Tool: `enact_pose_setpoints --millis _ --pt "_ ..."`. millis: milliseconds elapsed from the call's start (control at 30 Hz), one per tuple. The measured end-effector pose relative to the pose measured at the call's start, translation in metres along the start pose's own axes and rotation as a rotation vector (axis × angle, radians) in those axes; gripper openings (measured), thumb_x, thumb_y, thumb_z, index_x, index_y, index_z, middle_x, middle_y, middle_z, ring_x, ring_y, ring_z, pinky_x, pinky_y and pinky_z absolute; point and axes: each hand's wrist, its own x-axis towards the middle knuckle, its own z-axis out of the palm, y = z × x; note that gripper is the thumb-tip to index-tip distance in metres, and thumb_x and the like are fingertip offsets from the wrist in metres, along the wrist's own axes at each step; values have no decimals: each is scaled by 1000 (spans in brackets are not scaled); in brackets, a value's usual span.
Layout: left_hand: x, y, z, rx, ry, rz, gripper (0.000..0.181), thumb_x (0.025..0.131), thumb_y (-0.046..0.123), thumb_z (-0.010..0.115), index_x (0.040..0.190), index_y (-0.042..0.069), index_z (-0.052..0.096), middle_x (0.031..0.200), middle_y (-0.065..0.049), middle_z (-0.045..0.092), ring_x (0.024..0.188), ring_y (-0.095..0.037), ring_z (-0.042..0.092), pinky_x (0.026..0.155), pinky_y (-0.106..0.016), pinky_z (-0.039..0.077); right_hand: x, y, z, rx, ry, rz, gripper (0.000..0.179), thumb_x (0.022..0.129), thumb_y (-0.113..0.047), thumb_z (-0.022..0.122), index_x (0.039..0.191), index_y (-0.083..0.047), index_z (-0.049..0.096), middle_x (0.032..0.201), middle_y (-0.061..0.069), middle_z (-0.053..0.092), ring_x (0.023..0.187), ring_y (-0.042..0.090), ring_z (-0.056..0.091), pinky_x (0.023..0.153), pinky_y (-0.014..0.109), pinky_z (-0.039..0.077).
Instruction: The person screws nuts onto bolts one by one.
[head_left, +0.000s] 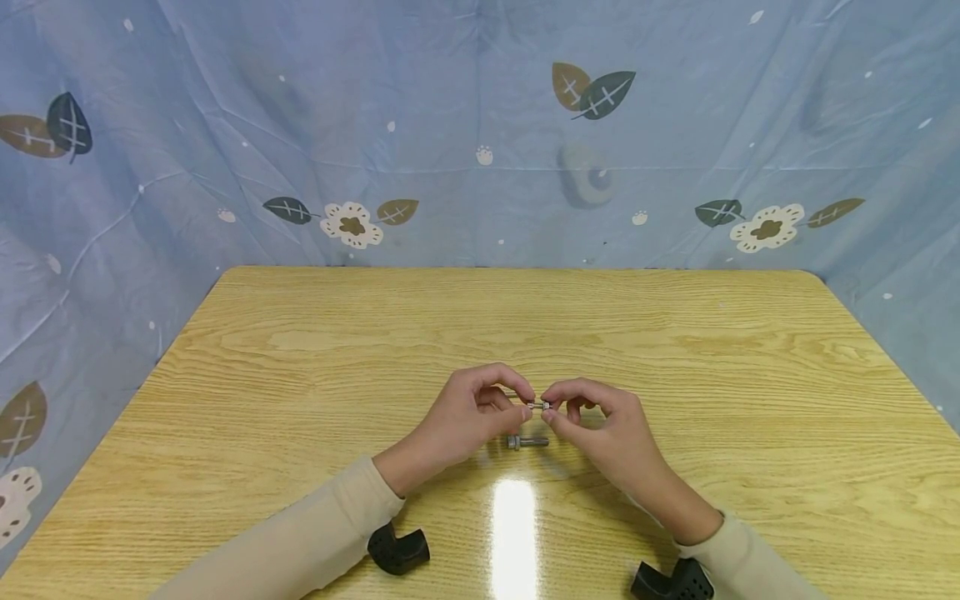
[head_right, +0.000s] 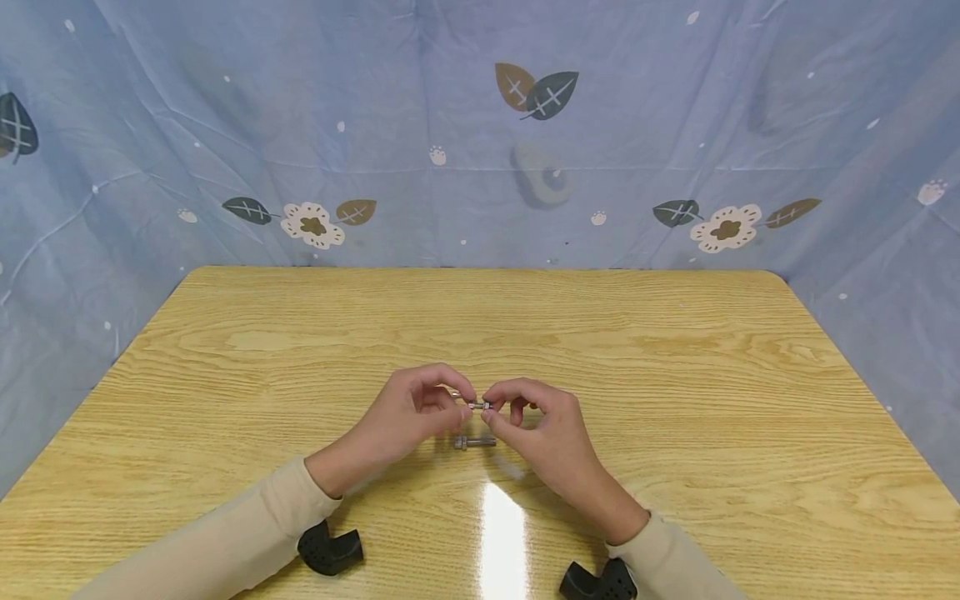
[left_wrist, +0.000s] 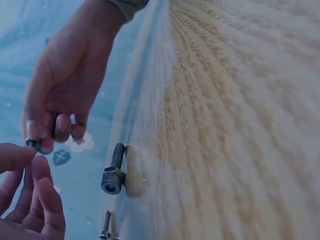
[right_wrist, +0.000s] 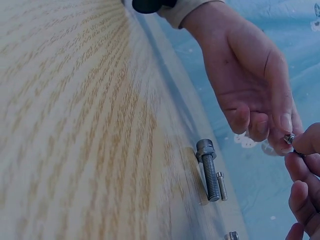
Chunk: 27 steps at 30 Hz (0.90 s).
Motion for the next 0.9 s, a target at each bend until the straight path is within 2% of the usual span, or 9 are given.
enact_pose_setpoints --millis 167,367,600,800,900 --pt "0 1 1 -11 -3 -9 16 93 18 64 108 12 66 90 -23 68 79 -35 66 72 -37 55 0 1 0 11 -2 3 13 86 -8 73 96 -16 72 85 1 69 67 9 50 68 32 44" --pt "1 3 3 -18 13 -47 18 97 20 60 108 7 67 99 -22 68 74 -28 64 70 -38 56 0 0 0 9 2 2 12 85 -7 73 95 -14 72 85 -1 70 67 9 51 67 30 44" --pt "0 1 2 -5 21 -9 14 94 18 64 105 11 68 85 -25 67 75 -34 66 71 -40 56 0 1 0 0 1 -2 15 85 -7 73 95 -17 72 86 -4 69 67 9 51 67 31 44" --pt "0 -1 1 -5 5 30 14 92 15 66 106 13 67 88 -24 68 79 -37 66 73 -41 56 -1 2 0 -1 -1 -10 16 85 -6 73 96 -18 72 86 -5 68 67 8 51 67 32 44" --pt "0 -1 1 0 5 17 14 93 16 65 107 13 67 86 -24 68 78 -36 66 69 -39 54 -1 2 0 -3 -1 -9 16 85 -6 73 96 -18 72 86 -5 68 67 9 51 67 31 44"
